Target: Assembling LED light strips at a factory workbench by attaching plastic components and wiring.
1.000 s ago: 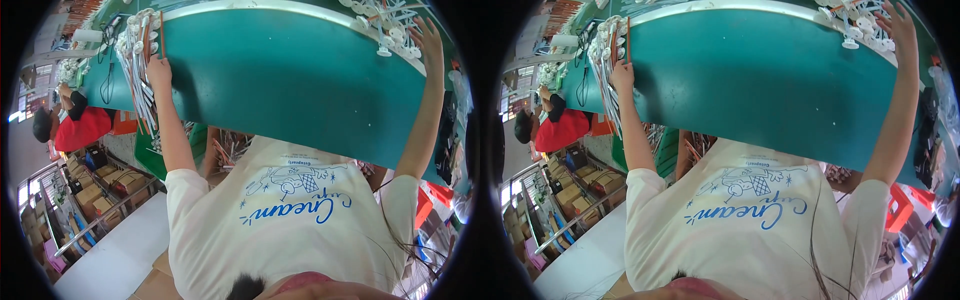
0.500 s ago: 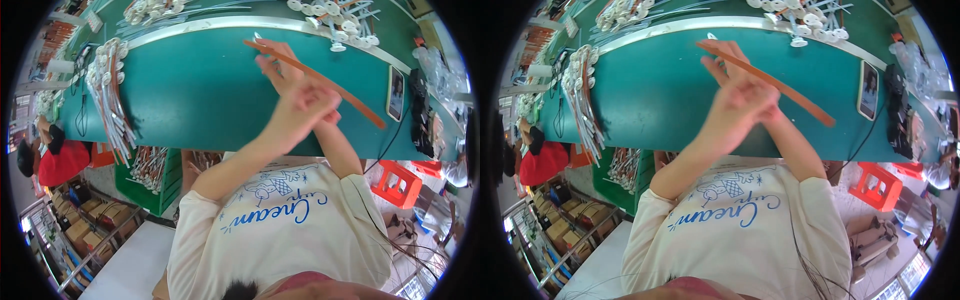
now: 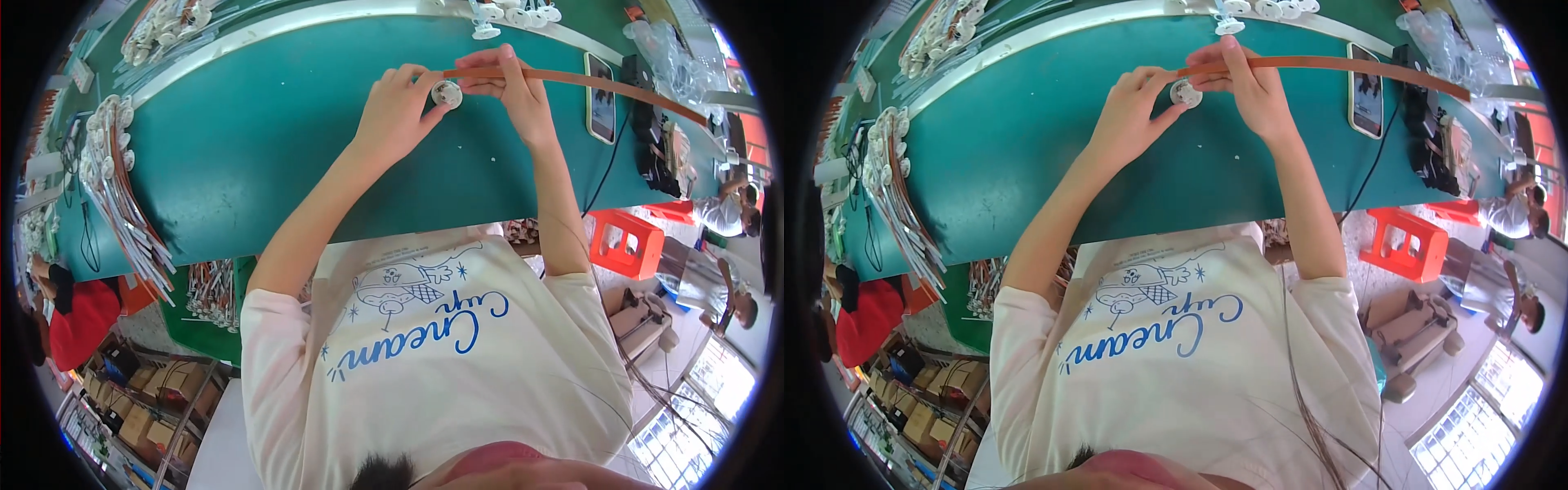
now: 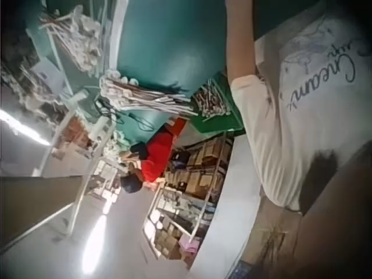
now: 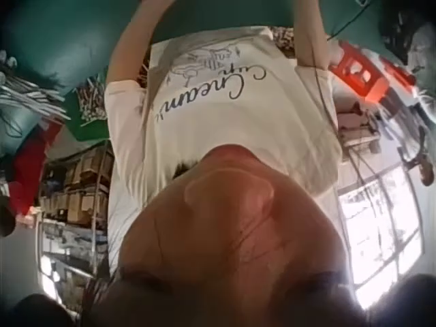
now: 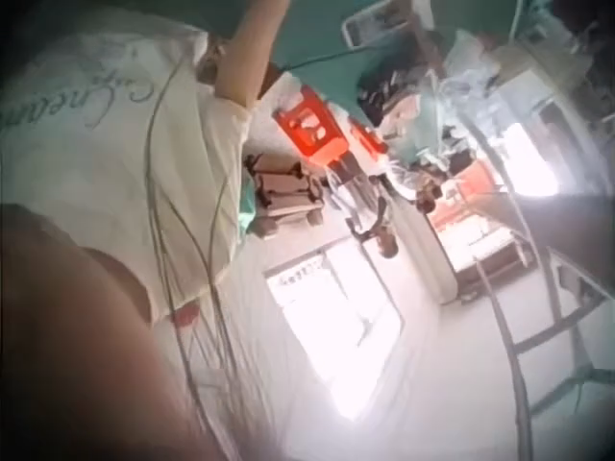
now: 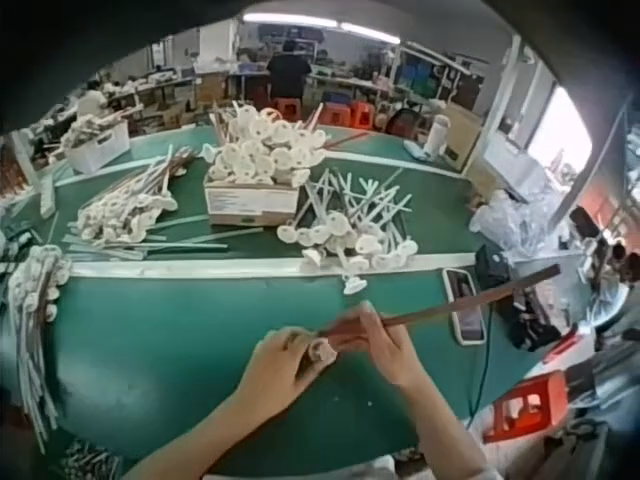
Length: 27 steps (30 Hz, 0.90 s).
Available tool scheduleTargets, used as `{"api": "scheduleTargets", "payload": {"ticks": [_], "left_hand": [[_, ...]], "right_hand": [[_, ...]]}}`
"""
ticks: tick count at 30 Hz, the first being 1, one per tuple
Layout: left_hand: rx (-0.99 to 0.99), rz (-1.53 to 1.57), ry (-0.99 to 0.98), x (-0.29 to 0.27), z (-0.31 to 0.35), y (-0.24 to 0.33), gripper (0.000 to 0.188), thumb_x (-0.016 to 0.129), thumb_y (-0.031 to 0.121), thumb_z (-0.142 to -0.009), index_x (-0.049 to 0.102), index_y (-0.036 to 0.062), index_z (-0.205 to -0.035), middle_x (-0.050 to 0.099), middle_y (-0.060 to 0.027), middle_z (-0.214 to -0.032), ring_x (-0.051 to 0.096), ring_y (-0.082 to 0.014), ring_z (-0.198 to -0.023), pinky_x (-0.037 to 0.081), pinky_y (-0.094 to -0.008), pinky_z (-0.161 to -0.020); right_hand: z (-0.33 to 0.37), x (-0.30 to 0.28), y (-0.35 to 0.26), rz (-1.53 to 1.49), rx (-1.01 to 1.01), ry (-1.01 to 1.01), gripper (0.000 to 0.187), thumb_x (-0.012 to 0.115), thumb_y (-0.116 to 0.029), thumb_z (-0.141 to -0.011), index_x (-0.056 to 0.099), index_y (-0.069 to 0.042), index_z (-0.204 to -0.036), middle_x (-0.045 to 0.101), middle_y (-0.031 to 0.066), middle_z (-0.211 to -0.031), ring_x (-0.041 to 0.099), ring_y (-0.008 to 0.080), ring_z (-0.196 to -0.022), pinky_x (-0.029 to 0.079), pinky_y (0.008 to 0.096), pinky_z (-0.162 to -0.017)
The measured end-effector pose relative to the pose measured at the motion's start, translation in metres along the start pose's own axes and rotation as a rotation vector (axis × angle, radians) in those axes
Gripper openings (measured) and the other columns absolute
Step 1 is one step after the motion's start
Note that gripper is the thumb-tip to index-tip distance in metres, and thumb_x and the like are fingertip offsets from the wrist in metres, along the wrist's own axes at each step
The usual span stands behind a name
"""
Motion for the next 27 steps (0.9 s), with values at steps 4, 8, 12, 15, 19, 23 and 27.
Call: {"api": "scheduleTargets", "payload": {"ticks": [4, 8, 12, 15, 19, 23, 27], "left_hand": [[-0.032, -0.003, -0.020, 0.013, -0.005, 0.001, 0.029, 0.071, 0.027, -0.073, 0.061, 0.0125, -0.096, 0.056, -0.0061, -0.096, 0.055, -0.0235, -0.087, 0.042, -0.0370, -0.072], [-0.028, -0.094, 0.082, 0.019, -0.002, 0.004, 0.033, 0.073, 0.030, -0.071, 0.061, 0.0143, -0.097, 0.055, -0.0032, -0.094, 0.054, -0.0212, -0.083, 0.038, -0.0358, -0.070], [-0.032, -0.113, 0.097, 0.021, 0.000, 0.005, 0.034, 0.074, 0.032, -0.069, 0.061, 0.0152, -0.096, 0.055, -0.0013, -0.093, 0.053, -0.0185, -0.081, 0.035, -0.0348, -0.070], [-0.012, -0.101, 0.007, 0.015, -0.002, 0.007, 0.038, 0.076, 0.036, -0.066, 0.060, 0.0157, -0.095, 0.056, 0.0003, -0.087, 0.053, -0.0172, -0.078, 0.033, -0.0342, -0.068], [-0.102, -0.063, -0.108, 0.012, -0.005, 0.010, 0.040, 0.077, 0.039, -0.063, 0.060, 0.0164, -0.091, 0.058, 0.0020, -0.078, 0.052, -0.0167, -0.075, 0.031, -0.0334, -0.067], [-0.090, -0.057, -0.029, 0.013, -0.003, 0.012, 0.036, 0.076, 0.042, -0.066, 0.061, 0.0182, -0.088, 0.051, 0.0042, -0.065, 0.051, -0.0144, -0.069, 0.031, -0.0319, -0.068], [-0.059, -0.065, -0.043, 0.012, -0.002, 0.011, 0.037, 0.075, 0.043, -0.066, 0.058, 0.0158, -0.084, 0.051, 0.0041, -0.065, 0.050, -0.0142, -0.067, 0.030, -0.0318, -0.066]], "right_hand": [[0.002, -0.010, 0.005, 0.255, -0.015, 0.037, 0.024, 0.052, -0.018, -0.092, 0.060, 0.004, -0.099, 0.065, 0.0129, -0.092, 0.064, 0.0165, -0.082, 0.053, 0.0267, -0.075], [0.010, -0.017, 0.006, 0.258, 0.053, 0.054, 0.017, 0.058, -0.011, -0.088, 0.062, 0.003, -0.097, 0.065, 0.0119, -0.090, 0.064, 0.0157, -0.081, 0.053, 0.0259, -0.075], [0.013, -0.022, 0.002, 0.257, 0.058, -0.002, 0.015, 0.061, -0.006, -0.085, 0.062, 0.004, -0.096, 0.065, 0.0107, -0.087, 0.064, 0.0158, -0.080, 0.053, 0.0258, -0.075], [0.014, -0.023, 0.002, 0.263, 0.094, -0.029, 0.014, 0.063, -0.004, -0.083, 0.063, 0.003, -0.094, 0.065, 0.0104, -0.087, 0.064, 0.0158, -0.081, 0.053, 0.0255, -0.075], [0.018, -0.022, 0.001, 0.147, 0.149, -0.099, 0.013, 0.064, -0.001, -0.081, 0.063, 0.003, -0.093, 0.064, 0.0111, -0.092, 0.062, 0.0161, -0.087, 0.050, 0.0253, -0.080], [0.020, -0.025, 0.005, 0.144, 0.177, -0.103, 0.016, 0.064, 0.001, -0.080, 0.062, 0.003, -0.096, 0.063, 0.0122, -0.097, 0.061, 0.0166, -0.090, 0.049, 0.0250, -0.083], [0.021, -0.030, 0.014, 0.020, 0.163, -0.059, 0.017, 0.061, -0.002, -0.083, 0.061, 0.004, -0.099, 0.063, 0.0128, -0.099, 0.061, 0.0171, -0.090, 0.049, 0.0247, -0.081]]}}
Point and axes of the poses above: each hand's wrist, its own z-axis away from the middle knuckle, its own x-axis out of the palm, y = z × x, the point moved 2 cm from there along -z, towards the middle knuckle
